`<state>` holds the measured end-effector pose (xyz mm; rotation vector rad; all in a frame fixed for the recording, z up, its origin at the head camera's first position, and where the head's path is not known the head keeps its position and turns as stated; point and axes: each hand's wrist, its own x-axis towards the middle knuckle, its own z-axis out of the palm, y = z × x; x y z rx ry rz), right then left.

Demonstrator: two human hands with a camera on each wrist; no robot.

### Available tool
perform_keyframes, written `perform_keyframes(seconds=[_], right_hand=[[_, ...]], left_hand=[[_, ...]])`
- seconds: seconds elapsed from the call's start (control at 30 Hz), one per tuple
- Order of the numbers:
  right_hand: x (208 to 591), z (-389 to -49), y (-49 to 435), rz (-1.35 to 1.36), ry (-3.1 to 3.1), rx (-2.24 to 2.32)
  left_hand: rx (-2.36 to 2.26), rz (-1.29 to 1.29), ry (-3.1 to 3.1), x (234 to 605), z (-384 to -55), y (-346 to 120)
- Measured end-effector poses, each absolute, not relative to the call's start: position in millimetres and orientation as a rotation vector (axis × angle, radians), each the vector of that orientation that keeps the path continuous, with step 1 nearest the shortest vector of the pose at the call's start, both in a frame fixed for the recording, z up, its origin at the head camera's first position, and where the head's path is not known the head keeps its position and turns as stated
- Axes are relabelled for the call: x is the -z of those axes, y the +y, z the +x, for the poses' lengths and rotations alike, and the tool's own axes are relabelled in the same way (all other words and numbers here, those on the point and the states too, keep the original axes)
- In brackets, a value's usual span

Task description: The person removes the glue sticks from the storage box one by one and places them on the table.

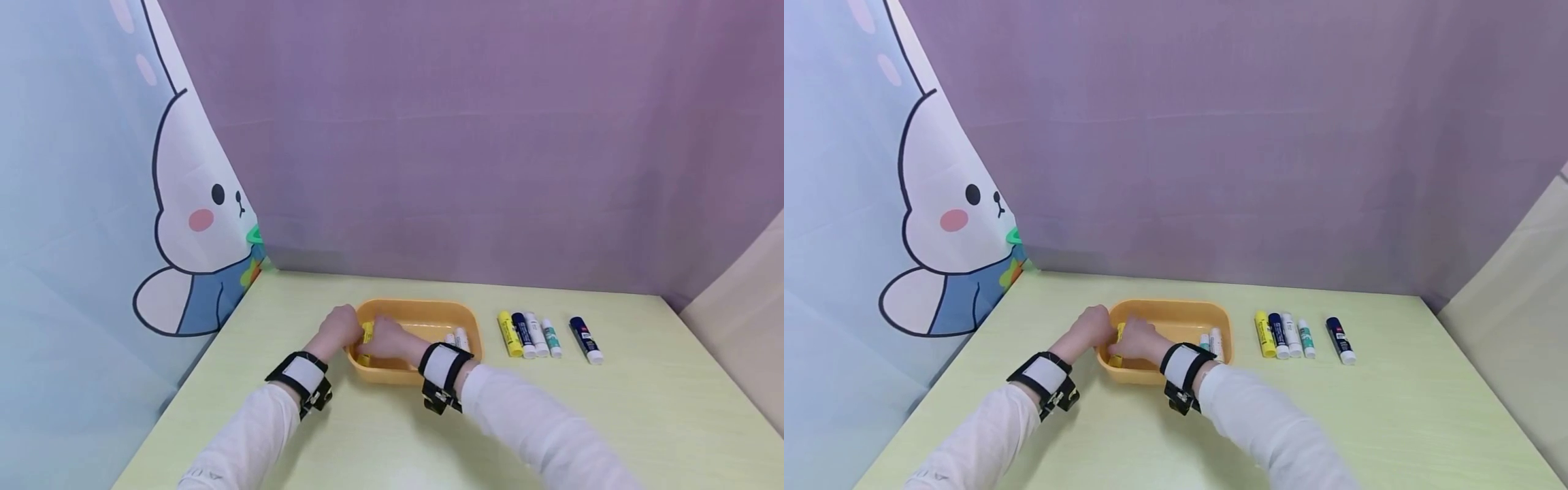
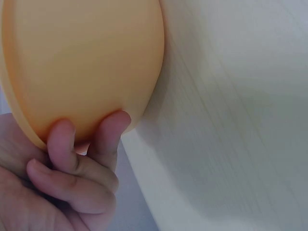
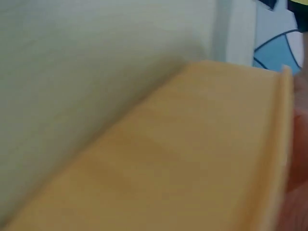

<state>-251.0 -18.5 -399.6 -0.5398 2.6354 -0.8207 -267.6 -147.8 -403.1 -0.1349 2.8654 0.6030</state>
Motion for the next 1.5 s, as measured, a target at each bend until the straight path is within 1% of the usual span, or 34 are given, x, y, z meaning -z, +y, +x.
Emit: perform_keyframes(seconds=[0.2, 0.33, 0.77, 1.5], right_hand=[[409, -248, -29, -0.521, 2.779, 0.585], [411, -245, -33, -0.566, 2.803, 0.538], [413, -249, -37, -0.619, 2.684, 0.798], [409, -251, -31, -0.53, 2.574, 0.858]], left_hand=[[-0.581, -0.126, 2.894, 405, -269, -147], [-0.58, -0.123, 2.903, 406, -270, -147], [-0.567, -0.134, 2.917, 407, -269, -148], [-0.571, -0.119, 2.903, 406, -269, -148]])
